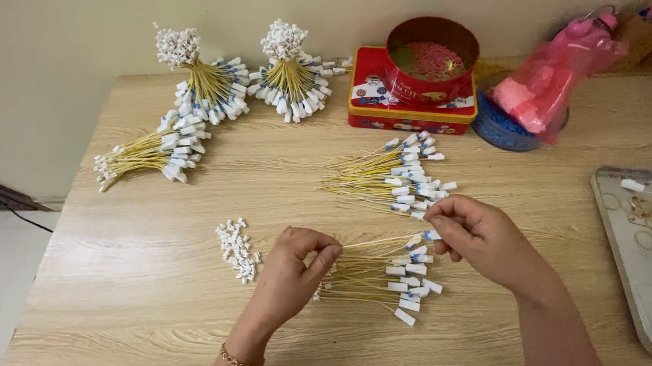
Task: Manually attach small white plastic housings onto the ends of wired components.
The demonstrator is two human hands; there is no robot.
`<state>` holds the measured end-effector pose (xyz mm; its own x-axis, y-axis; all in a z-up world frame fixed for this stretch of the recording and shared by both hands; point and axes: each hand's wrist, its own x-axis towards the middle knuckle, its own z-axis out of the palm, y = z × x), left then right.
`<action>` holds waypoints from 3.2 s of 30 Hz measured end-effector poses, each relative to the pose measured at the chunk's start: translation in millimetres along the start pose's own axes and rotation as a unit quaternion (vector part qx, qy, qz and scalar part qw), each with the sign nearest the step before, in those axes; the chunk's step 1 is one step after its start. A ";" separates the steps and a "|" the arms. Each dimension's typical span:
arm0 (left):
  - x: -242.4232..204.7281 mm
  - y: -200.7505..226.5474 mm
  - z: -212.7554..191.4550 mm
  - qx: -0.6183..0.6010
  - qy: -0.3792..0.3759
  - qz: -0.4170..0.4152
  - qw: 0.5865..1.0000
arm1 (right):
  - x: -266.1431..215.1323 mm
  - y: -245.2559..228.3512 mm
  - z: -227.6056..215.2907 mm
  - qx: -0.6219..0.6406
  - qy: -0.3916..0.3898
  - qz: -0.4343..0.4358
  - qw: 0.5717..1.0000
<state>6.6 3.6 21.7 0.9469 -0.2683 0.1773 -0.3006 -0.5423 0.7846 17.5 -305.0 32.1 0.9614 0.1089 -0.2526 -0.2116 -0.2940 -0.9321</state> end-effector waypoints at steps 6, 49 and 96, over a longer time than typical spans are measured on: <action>-3.4 2.5 10.6 -0.143 -0.014 -0.122 0.982 | -5.7 -38.1 37.8 -0.354 0.144 -0.405 0.830; 0.5 0.5 -9.1 -0.201 0.057 -0.105 0.972 | 18.2 -7.3 87.2 -0.048 -0.069 -0.114 0.990; -8.6 -25.6 53.7 -0.499 -0.008 -0.223 0.838 | 13.2 -12.7 87.6 -0.027 -0.052 -0.019 0.998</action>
<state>0.0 -22.9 -31.9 0.9356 -0.2317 -0.2665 0.3347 0.3416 0.8782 17.5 -216.7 17.8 0.9448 0.2174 -0.2450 -0.1624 -0.3386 -0.9268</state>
